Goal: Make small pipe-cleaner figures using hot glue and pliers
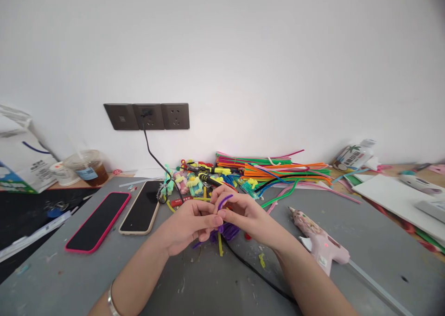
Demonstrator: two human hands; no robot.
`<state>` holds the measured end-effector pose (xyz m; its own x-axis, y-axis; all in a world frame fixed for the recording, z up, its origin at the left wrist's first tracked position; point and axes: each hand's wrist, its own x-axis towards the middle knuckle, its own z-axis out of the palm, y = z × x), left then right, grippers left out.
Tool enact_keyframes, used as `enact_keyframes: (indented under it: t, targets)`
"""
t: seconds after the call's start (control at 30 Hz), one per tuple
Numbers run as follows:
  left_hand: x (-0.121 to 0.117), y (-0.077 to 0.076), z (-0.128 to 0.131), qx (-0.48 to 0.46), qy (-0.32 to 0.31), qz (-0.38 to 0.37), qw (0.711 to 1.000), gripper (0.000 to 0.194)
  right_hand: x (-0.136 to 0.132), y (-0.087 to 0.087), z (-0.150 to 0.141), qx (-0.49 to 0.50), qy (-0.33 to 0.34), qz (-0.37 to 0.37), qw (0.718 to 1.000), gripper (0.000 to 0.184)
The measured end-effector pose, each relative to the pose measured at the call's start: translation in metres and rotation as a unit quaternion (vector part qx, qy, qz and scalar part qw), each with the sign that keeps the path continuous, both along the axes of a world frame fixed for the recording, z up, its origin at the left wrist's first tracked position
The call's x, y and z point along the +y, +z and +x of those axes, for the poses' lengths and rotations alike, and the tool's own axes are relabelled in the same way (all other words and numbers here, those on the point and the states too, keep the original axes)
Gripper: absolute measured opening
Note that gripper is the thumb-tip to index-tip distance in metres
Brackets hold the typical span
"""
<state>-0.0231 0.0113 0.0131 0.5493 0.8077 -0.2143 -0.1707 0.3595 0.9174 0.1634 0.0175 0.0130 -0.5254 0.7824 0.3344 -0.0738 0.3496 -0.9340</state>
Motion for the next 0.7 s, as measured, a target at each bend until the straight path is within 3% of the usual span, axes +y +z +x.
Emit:
enact_keyframes:
  t: [0.27, 0.47, 0.57, 0.7]
  targets:
    - [0.0, 0.008, 0.001, 0.073, 0.045, 0.054, 0.995, 0.04, -0.001, -0.002, -0.005, 0.017, -0.019, -0.031, 0.999, 0.024]
    - [0.0, 0.004, 0.0, 0.076, 0.029, 0.068, 0.994, 0.037, -0.004, 0.001, -0.009, 0.058, -0.009, -0.023, 0.998, 0.019]
    - [0.001, 0.002, 0.0, 0.074, 0.028, 0.078, 0.994, 0.034, -0.002, -0.004, -0.009, 0.065, -0.065, -0.003, 0.996, 0.014]
    - [0.001, 0.004, 0.0, 0.056, 0.082, 0.087, 0.991, 0.033, 0.0, -0.009, -0.01, 0.082, -0.149, 0.048, 0.984, 0.012]
